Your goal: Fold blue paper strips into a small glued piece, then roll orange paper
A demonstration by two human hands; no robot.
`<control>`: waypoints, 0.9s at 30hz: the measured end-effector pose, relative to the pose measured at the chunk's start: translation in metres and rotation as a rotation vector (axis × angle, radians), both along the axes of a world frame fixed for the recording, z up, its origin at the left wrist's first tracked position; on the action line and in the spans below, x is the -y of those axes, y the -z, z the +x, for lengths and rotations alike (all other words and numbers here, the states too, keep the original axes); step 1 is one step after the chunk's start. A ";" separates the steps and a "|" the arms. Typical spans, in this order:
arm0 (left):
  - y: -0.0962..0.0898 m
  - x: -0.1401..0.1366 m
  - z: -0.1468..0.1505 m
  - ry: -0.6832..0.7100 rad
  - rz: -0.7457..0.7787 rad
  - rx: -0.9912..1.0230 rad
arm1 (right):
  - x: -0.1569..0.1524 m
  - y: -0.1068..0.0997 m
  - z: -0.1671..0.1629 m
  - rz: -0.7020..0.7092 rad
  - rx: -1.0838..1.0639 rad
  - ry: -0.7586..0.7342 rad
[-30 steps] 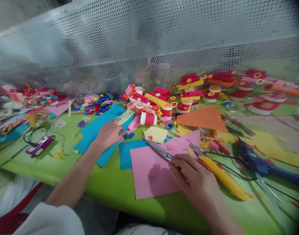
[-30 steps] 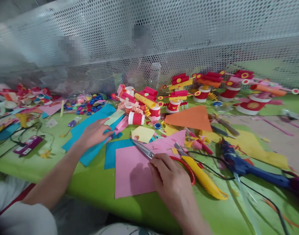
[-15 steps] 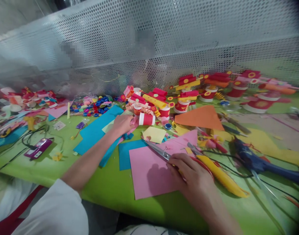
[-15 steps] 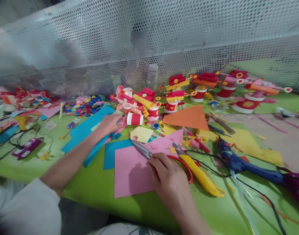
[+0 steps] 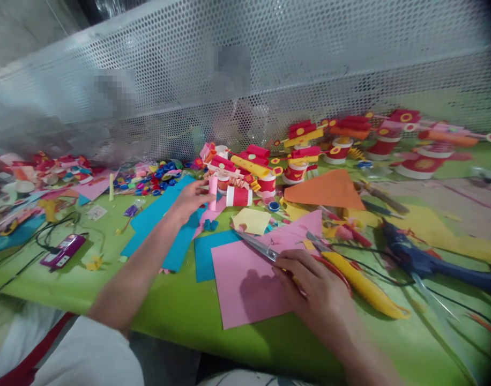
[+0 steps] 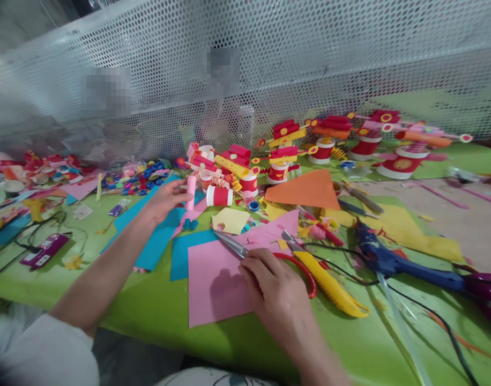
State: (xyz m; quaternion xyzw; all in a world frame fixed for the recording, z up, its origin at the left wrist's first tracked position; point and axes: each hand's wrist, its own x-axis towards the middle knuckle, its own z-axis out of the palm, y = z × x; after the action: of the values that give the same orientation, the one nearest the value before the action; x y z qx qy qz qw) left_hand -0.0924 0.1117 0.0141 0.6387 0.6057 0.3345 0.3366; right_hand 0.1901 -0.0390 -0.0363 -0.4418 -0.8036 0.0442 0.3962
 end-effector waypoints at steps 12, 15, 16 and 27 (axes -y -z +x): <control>0.020 0.110 0.093 0.141 -0.433 0.871 | 0.009 -0.003 0.000 -0.204 -0.172 -0.001; 0.025 0.117 0.098 0.090 -0.420 0.861 | 0.006 -0.002 -0.002 -0.136 -0.109 0.017; 0.026 0.118 0.098 0.082 -0.420 0.859 | 0.005 -0.002 -0.002 -0.120 -0.102 0.018; 0.025 0.112 0.069 0.266 -0.240 0.757 | 0.007 -0.010 0.002 -0.398 -0.307 0.040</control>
State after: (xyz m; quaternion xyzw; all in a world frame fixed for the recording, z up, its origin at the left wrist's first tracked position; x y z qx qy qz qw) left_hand -0.0235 -0.0006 -0.0112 0.4997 0.3862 0.4260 0.6478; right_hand 0.1919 -0.0464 -0.0262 -0.5149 -0.7006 0.2606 0.4196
